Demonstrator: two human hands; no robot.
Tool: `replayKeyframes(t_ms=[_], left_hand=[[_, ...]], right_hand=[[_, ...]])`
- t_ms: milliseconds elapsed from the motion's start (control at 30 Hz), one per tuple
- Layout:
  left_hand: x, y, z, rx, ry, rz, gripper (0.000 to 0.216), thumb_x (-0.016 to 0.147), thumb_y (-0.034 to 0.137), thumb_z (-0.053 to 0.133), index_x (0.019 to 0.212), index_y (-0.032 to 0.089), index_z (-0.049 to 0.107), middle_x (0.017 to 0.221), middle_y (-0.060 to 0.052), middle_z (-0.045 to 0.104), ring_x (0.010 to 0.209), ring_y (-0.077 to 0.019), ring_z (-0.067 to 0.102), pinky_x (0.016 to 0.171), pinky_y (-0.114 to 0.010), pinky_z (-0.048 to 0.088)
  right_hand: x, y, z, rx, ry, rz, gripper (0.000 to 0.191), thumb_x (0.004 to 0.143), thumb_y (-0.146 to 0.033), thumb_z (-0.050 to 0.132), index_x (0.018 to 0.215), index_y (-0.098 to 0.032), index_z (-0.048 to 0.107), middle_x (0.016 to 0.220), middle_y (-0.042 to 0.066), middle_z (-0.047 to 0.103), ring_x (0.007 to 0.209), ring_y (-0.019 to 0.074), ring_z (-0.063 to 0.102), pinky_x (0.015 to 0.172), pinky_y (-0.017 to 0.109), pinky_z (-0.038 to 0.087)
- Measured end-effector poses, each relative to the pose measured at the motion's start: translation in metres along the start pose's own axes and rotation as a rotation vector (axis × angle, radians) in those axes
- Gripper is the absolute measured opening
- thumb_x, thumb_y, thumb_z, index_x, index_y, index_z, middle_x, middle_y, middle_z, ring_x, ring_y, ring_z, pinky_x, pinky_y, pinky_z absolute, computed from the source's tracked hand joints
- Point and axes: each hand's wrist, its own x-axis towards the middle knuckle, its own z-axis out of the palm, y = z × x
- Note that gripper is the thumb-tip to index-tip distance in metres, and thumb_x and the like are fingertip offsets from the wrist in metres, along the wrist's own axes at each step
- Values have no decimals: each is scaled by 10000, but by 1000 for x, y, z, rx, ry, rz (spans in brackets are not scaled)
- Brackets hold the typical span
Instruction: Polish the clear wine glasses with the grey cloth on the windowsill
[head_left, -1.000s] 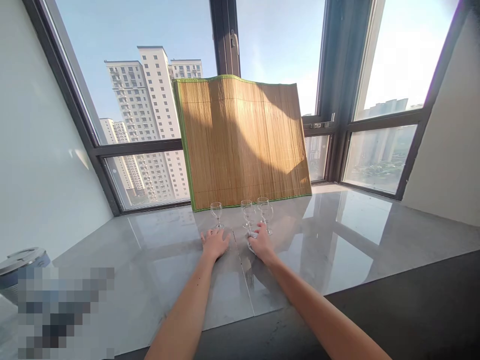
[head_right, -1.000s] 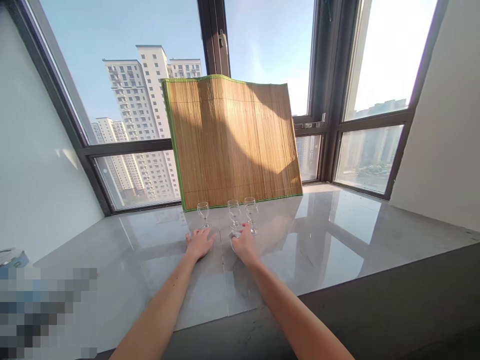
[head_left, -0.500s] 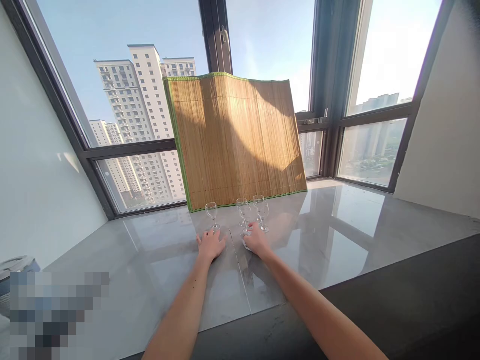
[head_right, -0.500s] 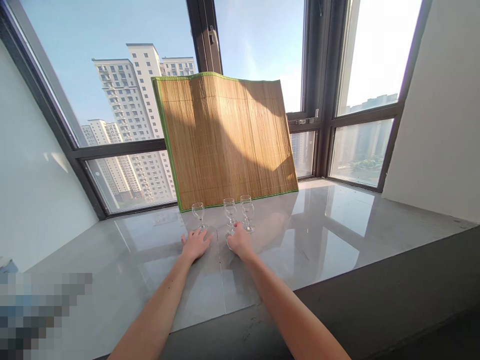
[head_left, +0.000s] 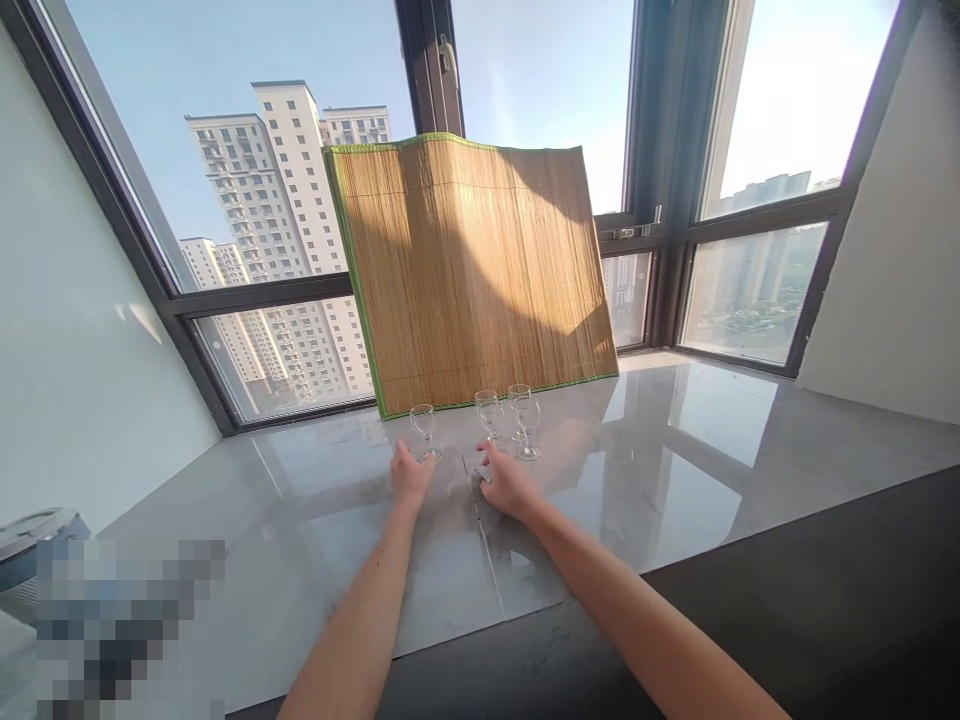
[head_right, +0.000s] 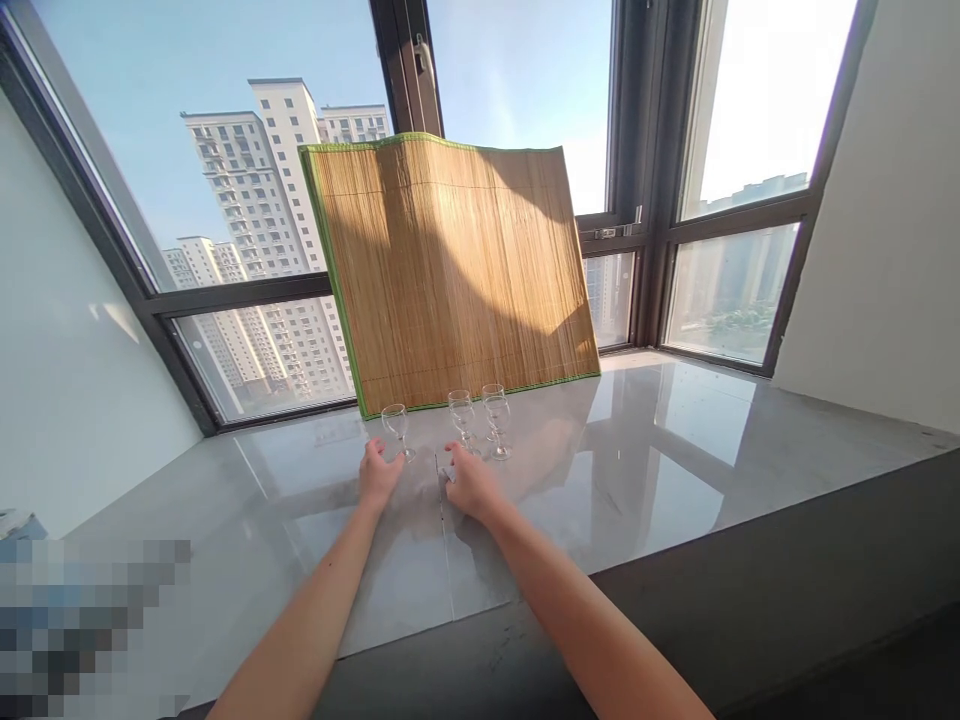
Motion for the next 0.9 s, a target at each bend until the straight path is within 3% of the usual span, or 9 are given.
replayKeyframes(t_ms=[100, 200, 333, 467, 567, 667, 800, 900], left_hand=[[7, -6, 6, -161, 10, -21, 847, 788, 371, 599, 1464, 221, 112, 1384, -144, 500, 1255, -238, 490, 931, -354, 448], [10, -10, 10, -283, -107, 1, 891, 806, 394, 590, 1487, 234, 39, 1459, -159, 426, 1295, -237, 468, 892, -317, 479], [12, -13, 17, -368, -269, 14, 880, 760, 328, 656, 1474, 196, 159, 1405, -185, 484, 1294, -245, 472, 937, -327, 453], [14, -16, 21, -335, -260, 32, 810, 706, 297, 699, 1409, 190, 312, 1261, -138, 598, 1226, -234, 524, 958, -332, 426], [17, -18, 22, -311, -244, 71, 604, 684, 299, 692, 1246, 177, 509, 1070, -89, 665, 1089, -216, 594, 909, -320, 447], [17, -17, 22, -319, -275, 96, 348, 683, 306, 667, 998, 162, 635, 942, -75, 682, 916, -198, 631, 819, -308, 480], [11, -9, 18, -297, -305, 95, 239, 744, 348, 601, 898, 169, 642, 908, -80, 693, 826, -195, 637, 710, -291, 488], [2, -2, 14, -223, -312, 217, 225, 800, 349, 546, 929, 189, 637, 884, -62, 699, 842, -190, 641, 733, -287, 472]], right_hand=[[-2, -2, -1, -68, -35, -46, 672, 682, -102, 559, 1319, -252, 408, 1165, 71, 608, 905, 208, 585, 683, 262, 352], [-3, -4, -3, -99, -81, -92, 720, 685, -75, 544, 1361, -249, 372, 1196, 83, 610, 968, 229, 586, 688, 265, 350], [-4, -8, -6, -148, -131, -118, 669, 708, -85, 532, 1346, -236, 401, 1075, 82, 651, 967, 234, 590, 702, 270, 352], [-7, -13, -8, -156, -138, -149, 648, 714, -204, 616, 1330, -225, 416, 1031, 84, 649, 997, 256, 570, 699, 275, 352], [-7, -14, -7, -107, -128, -133, 530, 821, -356, 562, 1317, -228, 427, 985, 76, 649, 1004, 255, 561, 710, 281, 355], [-5, -12, -3, -97, -113, -64, 402, 914, -325, 419, 1305, -233, 437, 969, 70, 647, 980, 228, 574, 734, 283, 357], [-4, -10, 1, -194, -116, -47, 519, 854, -239, 481, 1361, -210, 372, 1054, 91, 632, 963, 227, 583, 749, 291, 372], [-8, -14, 0, -267, -83, -59, 623, 819, -244, 517, 1405, -180, 316, 1195, 128, 590, 1094, 259, 527, 782, 306, 392]])
